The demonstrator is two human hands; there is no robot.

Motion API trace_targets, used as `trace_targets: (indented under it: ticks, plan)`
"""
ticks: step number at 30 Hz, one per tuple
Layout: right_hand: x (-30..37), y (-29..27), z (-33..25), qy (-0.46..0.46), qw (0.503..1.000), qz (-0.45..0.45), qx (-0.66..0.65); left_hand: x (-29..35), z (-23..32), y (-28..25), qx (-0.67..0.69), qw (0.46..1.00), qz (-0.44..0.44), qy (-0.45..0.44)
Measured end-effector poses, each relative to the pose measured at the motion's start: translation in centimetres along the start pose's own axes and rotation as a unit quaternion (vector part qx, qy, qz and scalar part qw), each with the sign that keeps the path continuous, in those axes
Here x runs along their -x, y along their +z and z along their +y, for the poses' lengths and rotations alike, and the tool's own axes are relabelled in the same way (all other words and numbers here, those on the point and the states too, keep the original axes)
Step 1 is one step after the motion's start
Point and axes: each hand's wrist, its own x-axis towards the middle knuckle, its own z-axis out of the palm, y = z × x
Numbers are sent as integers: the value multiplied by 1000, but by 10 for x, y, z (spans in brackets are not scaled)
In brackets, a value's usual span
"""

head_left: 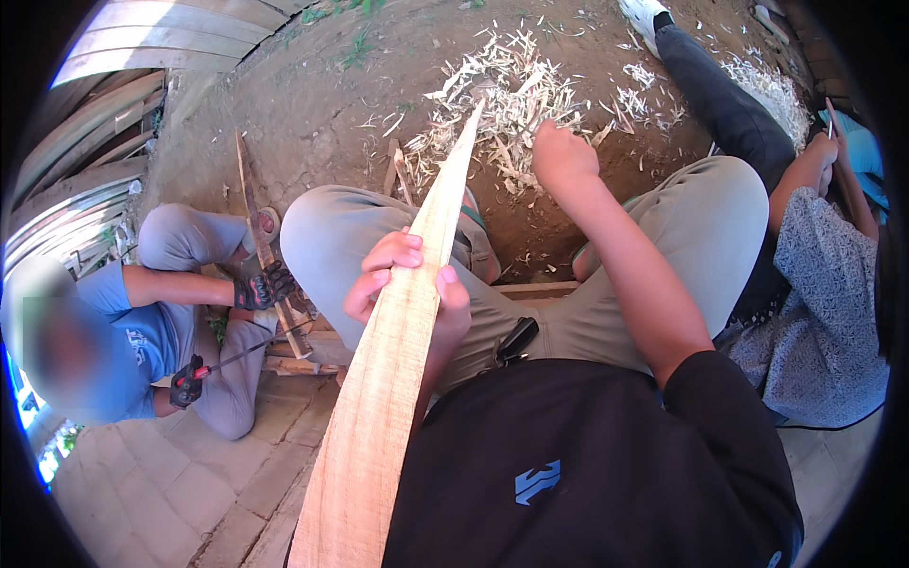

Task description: The person sits on the ground and uses a chisel to carve a long, tapered piece of light-colored wood. They hold the wood with their left hand and repeatedly scrape the surface with the chisel in their right hand, creating wood shavings. Another person is visible in the background using a hand saw.

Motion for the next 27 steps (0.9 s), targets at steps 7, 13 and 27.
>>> trace_targets:
  ticks: [7,13,27]
  plan:
    - [37,-75,-8,-73,996,-27,-51,-13,-7,-1,120,989,-87,19]
    - [42,-79,-14,-113,993,-28,-37,-17,-8,4,159,982,-97,40]
    - [59,-77,-24,-142,990,-3,-6,-24,-7,3,160,976,-141,51]
